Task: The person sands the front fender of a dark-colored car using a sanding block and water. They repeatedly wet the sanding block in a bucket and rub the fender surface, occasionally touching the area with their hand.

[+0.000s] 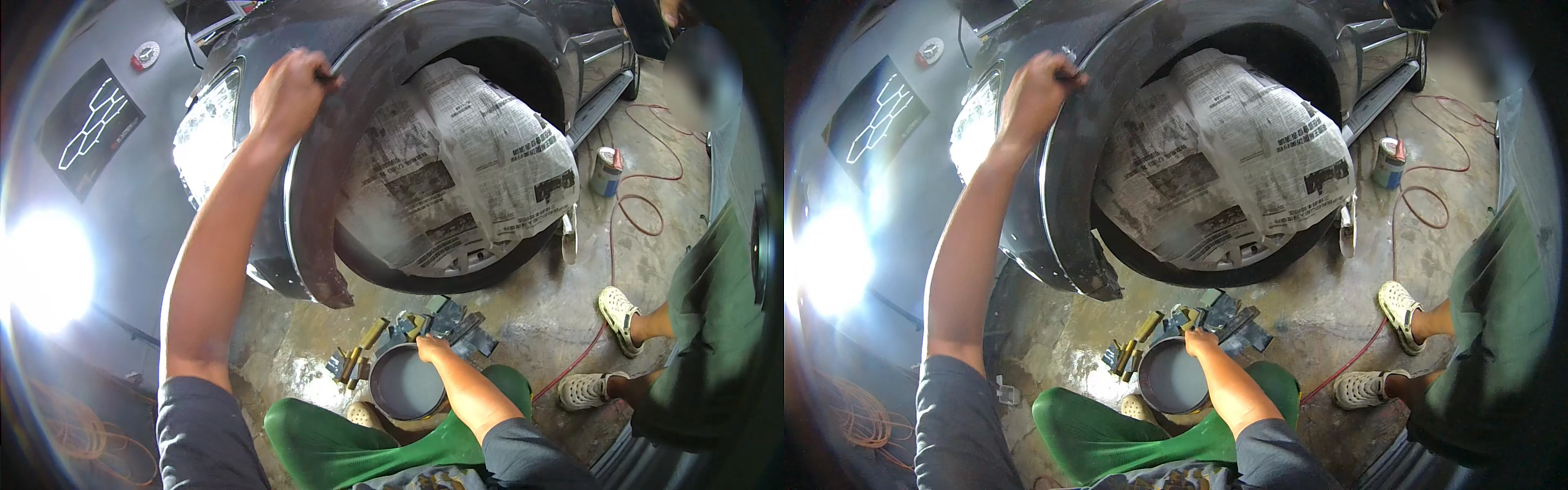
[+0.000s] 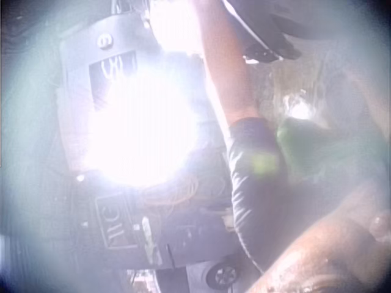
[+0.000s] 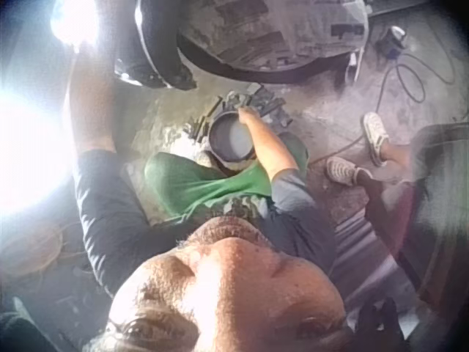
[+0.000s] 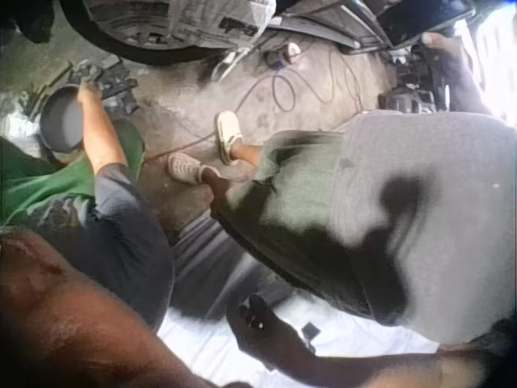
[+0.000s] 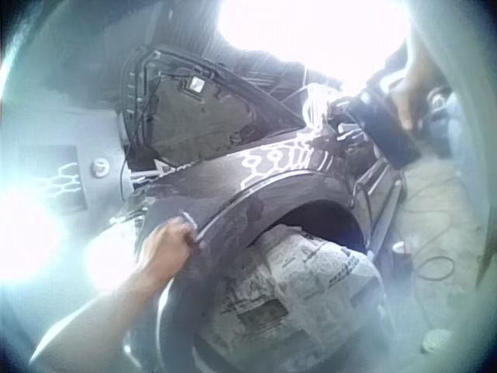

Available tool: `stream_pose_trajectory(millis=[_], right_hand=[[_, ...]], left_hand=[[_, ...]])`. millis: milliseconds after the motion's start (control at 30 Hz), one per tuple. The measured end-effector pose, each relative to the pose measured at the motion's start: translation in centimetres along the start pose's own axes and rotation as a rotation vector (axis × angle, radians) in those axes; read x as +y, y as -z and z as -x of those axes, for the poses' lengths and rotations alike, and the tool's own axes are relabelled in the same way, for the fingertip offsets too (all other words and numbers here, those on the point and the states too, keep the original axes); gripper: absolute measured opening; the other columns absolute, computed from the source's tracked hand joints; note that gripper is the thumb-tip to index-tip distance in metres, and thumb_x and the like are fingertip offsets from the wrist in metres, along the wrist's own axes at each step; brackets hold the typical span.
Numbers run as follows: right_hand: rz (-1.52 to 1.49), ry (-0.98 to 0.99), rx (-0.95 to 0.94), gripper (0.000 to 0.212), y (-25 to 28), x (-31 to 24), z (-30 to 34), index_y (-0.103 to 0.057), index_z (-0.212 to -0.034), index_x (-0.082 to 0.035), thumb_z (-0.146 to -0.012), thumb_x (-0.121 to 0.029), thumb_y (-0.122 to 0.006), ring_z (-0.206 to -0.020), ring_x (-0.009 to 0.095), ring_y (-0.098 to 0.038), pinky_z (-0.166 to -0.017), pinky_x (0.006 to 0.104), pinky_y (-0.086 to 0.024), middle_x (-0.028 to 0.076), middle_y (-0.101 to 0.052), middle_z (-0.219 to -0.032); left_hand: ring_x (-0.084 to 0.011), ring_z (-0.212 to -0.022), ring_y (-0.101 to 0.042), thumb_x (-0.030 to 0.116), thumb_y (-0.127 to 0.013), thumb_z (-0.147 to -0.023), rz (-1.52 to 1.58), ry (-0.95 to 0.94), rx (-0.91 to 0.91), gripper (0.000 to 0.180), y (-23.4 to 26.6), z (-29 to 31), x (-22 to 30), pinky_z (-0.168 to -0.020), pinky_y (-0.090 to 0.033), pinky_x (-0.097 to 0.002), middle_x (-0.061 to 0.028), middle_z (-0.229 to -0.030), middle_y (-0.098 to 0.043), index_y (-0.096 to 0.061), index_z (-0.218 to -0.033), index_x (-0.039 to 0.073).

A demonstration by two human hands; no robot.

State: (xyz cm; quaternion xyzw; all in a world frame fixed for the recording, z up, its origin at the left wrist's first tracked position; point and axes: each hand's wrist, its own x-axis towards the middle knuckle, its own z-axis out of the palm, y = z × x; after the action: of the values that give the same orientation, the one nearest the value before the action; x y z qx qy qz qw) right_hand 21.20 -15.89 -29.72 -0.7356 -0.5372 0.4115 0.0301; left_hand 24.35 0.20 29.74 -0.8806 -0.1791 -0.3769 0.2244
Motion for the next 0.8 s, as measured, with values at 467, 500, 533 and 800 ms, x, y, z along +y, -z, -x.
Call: stream_pose_trajectory(millis=[467, 500, 533, 800], right_hand=[[0.034, -0.007, 0.01, 0.042, -0.4, -1.3, -0.1, -0.057, -0.14, -0.01, -0.098, -0.01, -0.054, -0.141, 0.033, -0.052, -0.107, 0.0503, -0.05, 0.014, -0.048, -0.156], [0.054, -0.014, -0.003, 0.042, -0.1, -0.6, -0.5, -0.057, -0.14, -0.01, -0.098, -0.011, -0.054, -0.141, 0.033, -0.053, -0.107, 0.0504, -0.051, 0.015, -0.047, -0.156], [0.074, -0.021, -0.013, 0.042, 0.2, 0.2, -0.7, -0.057, -0.14, -0.01, -0.098, -0.011, -0.054, -0.14, 0.034, -0.053, -0.107, 0.0505, -0.051, 0.015, -0.047, -0.157], [0.039, 0.01, 0.0, 0.045, 0.4, -0.4, -0.4, -0.056, -0.141, -0.01, -0.096, -0.01, -0.054, -0.138, 0.036, -0.055, -0.106, 0.0513, -0.051, 0.016, -0.044, -0.158]], left_hand=[[-0.039, -0.109, -0.063, 0.033, -0.07, -0.093, -0.067, -0.043, -0.084, 0.028, -0.8, -5.1, 1.8, -0.09, -0.05, -0.0469, -0.0188, -0.11, -0.065, -0.069, -0.107, 0.009], [-0.0357, -0.096, -0.067, 0.032, -0.078, -0.089, -0.06, -0.121, 0.088, 0.025, -1.2, -2.8, 1.7, -0.079, -0.051, -0.0459, -0.0125, -0.093, -0.067, -0.072, -0.09, 0.008], [-0.0347, -0.095, -0.068, 0.032, -0.078, -0.089, -0.033, -0.099, 0.082, 0.023, -1.0, -0.6, 1.1, -0.079, -0.052, -0.0466, -0.0105, -0.094, -0.067, -0.072, -0.092, 0.009], [-0.035, -0.091, -0.068, 0.034, -0.078, -0.088, -0.013, -0.106, 0.12, 0.024, -1.3, -1.6, 0.4, -0.077, -0.053, -0.047, -0.0094, -0.091, -0.066, -0.072, -0.091, 0.01]])
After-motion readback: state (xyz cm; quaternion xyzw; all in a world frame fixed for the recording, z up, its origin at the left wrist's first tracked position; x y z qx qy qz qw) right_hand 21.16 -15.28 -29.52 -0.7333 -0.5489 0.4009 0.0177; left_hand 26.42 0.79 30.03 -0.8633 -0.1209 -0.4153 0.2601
